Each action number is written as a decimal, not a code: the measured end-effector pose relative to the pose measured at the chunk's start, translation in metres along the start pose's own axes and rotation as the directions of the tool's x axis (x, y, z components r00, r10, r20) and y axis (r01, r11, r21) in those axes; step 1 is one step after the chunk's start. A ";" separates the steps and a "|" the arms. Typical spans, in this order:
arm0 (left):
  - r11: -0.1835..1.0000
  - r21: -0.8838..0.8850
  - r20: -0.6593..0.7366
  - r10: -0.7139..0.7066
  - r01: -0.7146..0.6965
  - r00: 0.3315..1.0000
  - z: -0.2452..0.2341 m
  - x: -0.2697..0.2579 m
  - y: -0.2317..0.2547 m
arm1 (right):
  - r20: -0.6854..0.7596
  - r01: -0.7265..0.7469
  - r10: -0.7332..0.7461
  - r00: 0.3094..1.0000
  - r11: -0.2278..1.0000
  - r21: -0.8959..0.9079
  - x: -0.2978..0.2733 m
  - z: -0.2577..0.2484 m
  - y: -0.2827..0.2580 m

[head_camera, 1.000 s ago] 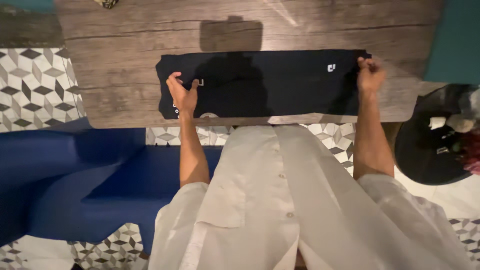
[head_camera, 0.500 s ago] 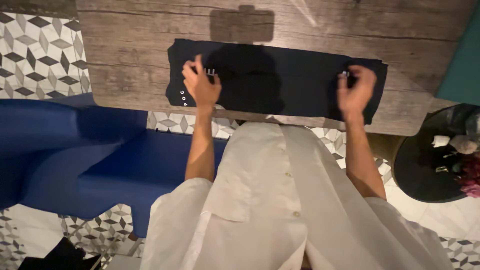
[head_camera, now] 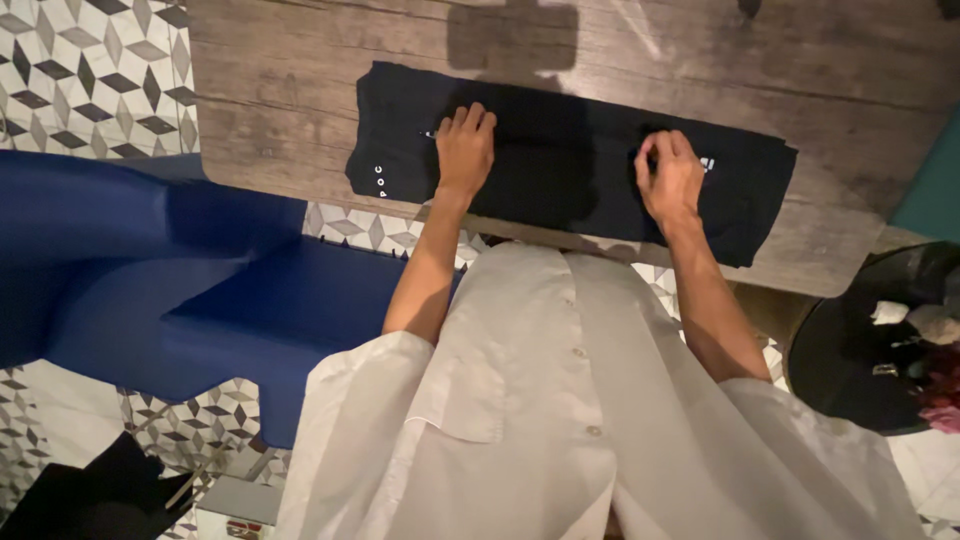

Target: The person folds a dark t-shirt on a wooden surface by hand, smoothing the fabric and placing it into a storage cabinet.

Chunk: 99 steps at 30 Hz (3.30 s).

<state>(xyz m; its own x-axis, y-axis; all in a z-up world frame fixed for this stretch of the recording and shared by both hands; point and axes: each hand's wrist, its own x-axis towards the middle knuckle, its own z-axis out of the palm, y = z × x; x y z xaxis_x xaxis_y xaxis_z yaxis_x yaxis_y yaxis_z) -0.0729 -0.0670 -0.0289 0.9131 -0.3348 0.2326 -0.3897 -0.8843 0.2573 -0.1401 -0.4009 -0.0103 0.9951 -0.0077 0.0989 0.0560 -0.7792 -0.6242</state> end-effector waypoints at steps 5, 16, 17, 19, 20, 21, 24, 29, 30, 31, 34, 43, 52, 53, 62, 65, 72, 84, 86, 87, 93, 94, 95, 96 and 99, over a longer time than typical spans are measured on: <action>0.973 -0.155 0.003 -0.171 0.169 0.985 0.000 -0.008 0.003 | 0.075 -0.039 0.039 0.996 0.999 -0.007 -0.009 0.006 0.015; 0.750 -0.333 0.237 -0.519 0.571 0.821 -0.002 0.008 0.005 | -0.079 -0.208 0.205 0.976 0.978 -0.029 -0.009 0.036 0.031; 0.745 -0.327 0.243 -0.529 0.582 0.813 0.002 0.008 0.003 | -0.087 -0.200 0.196 0.977 0.979 -0.040 -0.008 0.038 0.032; 0.700 -0.376 0.257 -0.551 0.607 0.794 0.008 0.005 0.000 | -0.071 -0.151 0.149 0.986 0.988 -0.026 -0.010 0.037 0.036; 0.677 -0.404 0.263 -0.558 0.615 0.787 0.010 0.004 -0.003 | -0.067 -0.128 0.127 0.990 0.992 -0.021 -0.010 0.035 0.038; 0.634 -0.455 0.226 -0.597 0.625 0.770 0.011 0.002 -0.006 | -0.036 -0.131 0.130 0.991 0.991 -0.030 -0.010 0.032 0.038; 0.559 -0.514 0.084 -0.722 0.650 0.687 0.005 0.002 -0.015 | 0.031 -0.146 0.147 0.989 0.989 -0.038 -0.005 0.024 0.028; 0.567 -0.483 -0.207 -0.814 0.667 0.542 -0.018 -0.014 -0.056 | 0.043 -0.120 0.119 0.992 0.993 0.015 0.006 0.015 -0.017; 0.561 -0.472 -0.189 -0.818 0.680 0.543 -0.017 -0.017 -0.069 | 0.021 -0.061 0.061 0.998 0.998 0.014 0.010 0.019 -0.030; 0.555 -0.461 -0.171 -0.822 0.693 0.544 -0.013 -0.020 -0.084 | 0.000 -0.002 0.002 1.000 1.000 0.010 0.014 0.024 -0.043; 0.683 -0.394 -0.190 -0.715 0.615 0.672 0.006 -0.033 -0.125 | -0.006 0.078 -0.078 0.997 0.997 -0.016 0.024 0.049 -0.094; 0.544 -0.483 0.151 -0.720 0.686 0.678 0.026 -0.036 -0.179 | 0.045 -0.023 0.028 0.999 0.992 -0.122 0.041 0.124 -0.183; 0.370 -0.564 0.350 -0.702 0.738 0.620 0.017 -0.023 -0.181 | 0.064 0.012 0.005 0.998 0.965 -0.260 0.040 0.138 -0.178; 0.271 -0.587 0.415 -0.708 0.763 0.572 0.018 -0.024 -0.183 | 0.065 0.017 0.001 0.998 0.964 -0.266 0.041 0.138 -0.178; 0.178 -0.815 0.382 -0.550 0.551 0.742 0.019 -0.047 -0.207 | 0.120 0.102 -0.073 0.990 0.961 -0.256 0.037 0.139 -0.186; 0.699 -0.441 0.082 -0.593 0.562 0.801 -0.022 -0.047 -0.180 | 0.247 -0.350 0.356 0.901 0.934 -0.069 0.032 0.129 -0.204; 0.971 -0.221 0.095 -0.072 0.092 0.993 -0.076 -0.031 -0.115 | 0.151 -0.166 0.207 0.967 0.955 -0.247 -0.009 0.154 -0.197; 0.967 -0.039 0.315 0.250 -0.251 0.916 -0.045 -0.053 -0.124 | 0.166 -0.273 0.332 0.929 0.914 -0.301 -0.033 0.165 -0.170; 0.968 -0.045 0.337 0.247 -0.246 0.909 -0.046 -0.054 -0.124 | 0.097 -0.332 0.370 0.924 0.902 -0.276 -0.036 0.163 -0.162; 0.970 -0.049 0.361 0.240 -0.239 0.901 -0.046 -0.053 -0.124 | 0.079 -0.358 0.390 0.917 0.895 -0.266 -0.037 0.160 -0.157; 0.968 -0.066 0.390 0.248 -0.242 0.887 -0.052 -0.049 -0.118 | 0.014 -0.535 0.561 0.828 0.796 -0.283 -0.040 0.125 -0.115; 0.966 -0.056 0.383 0.254 -0.252 0.888 -0.052 -0.048 -0.116 | 0.006 -0.564 0.590 0.808 0.776 -0.282 -0.040 0.117 -0.105; 0.964 -0.045 0.376 0.260 -0.262 0.889 -0.052 -0.048 -0.114 | -0.001 -0.593 0.618 0.786 0.754 -0.280 -0.040 0.108 -0.095; 0.967 -0.056 0.391 0.249 -0.247 0.886 -0.052 -0.047 -0.113 | -0.021 -0.639 0.655 0.756 0.729 -0.246 -0.040 0.099 -0.084; 0.975 -0.070 0.412 0.223 -0.213 0.884 -0.054 -0.046 -0.110 | -0.052 -0.744 0.747 0.662 0.648 -0.166 -0.044 0.073 -0.055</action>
<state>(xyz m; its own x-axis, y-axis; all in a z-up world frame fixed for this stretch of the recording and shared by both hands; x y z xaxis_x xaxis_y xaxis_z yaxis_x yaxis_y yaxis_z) -0.0789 0.0634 -0.0173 0.7692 -0.6269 -0.1237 -0.5826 -0.7676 0.2670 -0.1810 -0.3124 -0.0367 0.6967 -0.6199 -0.3609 -0.7173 -0.6030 -0.3491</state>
